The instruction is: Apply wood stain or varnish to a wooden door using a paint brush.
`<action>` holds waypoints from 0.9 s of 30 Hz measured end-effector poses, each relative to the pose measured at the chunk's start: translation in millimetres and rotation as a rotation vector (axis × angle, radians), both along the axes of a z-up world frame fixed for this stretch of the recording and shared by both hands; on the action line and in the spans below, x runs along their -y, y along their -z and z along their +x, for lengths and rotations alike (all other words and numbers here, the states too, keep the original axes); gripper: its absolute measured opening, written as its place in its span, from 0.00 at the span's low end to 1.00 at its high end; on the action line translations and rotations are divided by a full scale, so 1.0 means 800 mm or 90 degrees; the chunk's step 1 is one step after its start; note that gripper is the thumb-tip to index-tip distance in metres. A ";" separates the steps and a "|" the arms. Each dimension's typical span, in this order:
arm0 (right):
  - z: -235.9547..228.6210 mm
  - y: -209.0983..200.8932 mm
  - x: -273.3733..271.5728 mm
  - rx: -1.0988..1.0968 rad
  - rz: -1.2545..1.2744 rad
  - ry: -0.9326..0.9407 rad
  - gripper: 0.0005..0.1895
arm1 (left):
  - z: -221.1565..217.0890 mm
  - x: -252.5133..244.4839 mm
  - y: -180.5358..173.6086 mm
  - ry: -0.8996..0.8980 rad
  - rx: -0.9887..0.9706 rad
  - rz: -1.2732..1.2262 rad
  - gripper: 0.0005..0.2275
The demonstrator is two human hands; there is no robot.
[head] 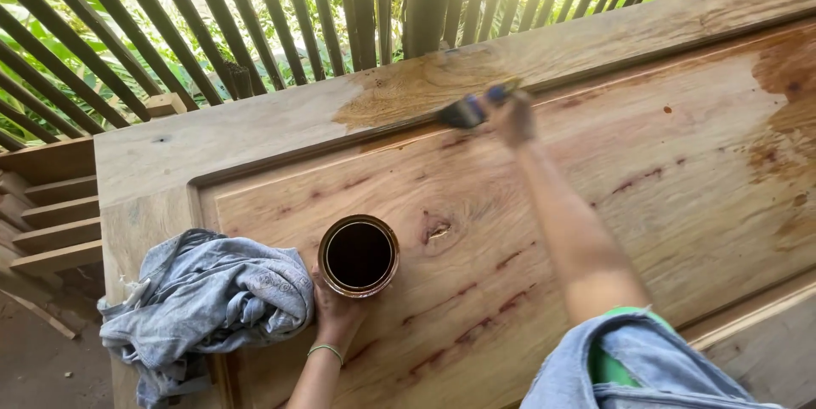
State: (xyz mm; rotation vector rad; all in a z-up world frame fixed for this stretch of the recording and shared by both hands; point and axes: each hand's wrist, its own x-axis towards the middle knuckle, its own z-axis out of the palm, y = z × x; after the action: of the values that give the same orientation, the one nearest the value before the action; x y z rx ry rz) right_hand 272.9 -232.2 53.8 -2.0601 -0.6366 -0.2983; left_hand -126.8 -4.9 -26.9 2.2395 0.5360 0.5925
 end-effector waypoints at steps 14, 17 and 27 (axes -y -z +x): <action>-0.046 0.002 -0.119 -0.034 -0.025 -0.210 0.07 | -0.130 -0.014 -0.129 -0.050 -0.038 0.059 0.16; -0.077 -0.008 -0.182 -0.152 0.168 -0.328 0.08 | -0.112 -0.094 -0.154 -0.035 -0.095 0.336 0.26; 0.032 -0.077 -0.029 -0.418 -0.067 -0.156 0.11 | -0.240 -0.156 0.026 0.044 -0.061 0.351 0.15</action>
State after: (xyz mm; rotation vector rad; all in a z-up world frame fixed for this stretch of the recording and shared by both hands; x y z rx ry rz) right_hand 298.8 -209.1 115.4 -1.9874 -0.4865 0.5461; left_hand -319.0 119.9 -48.1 2.8049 0.3685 0.6571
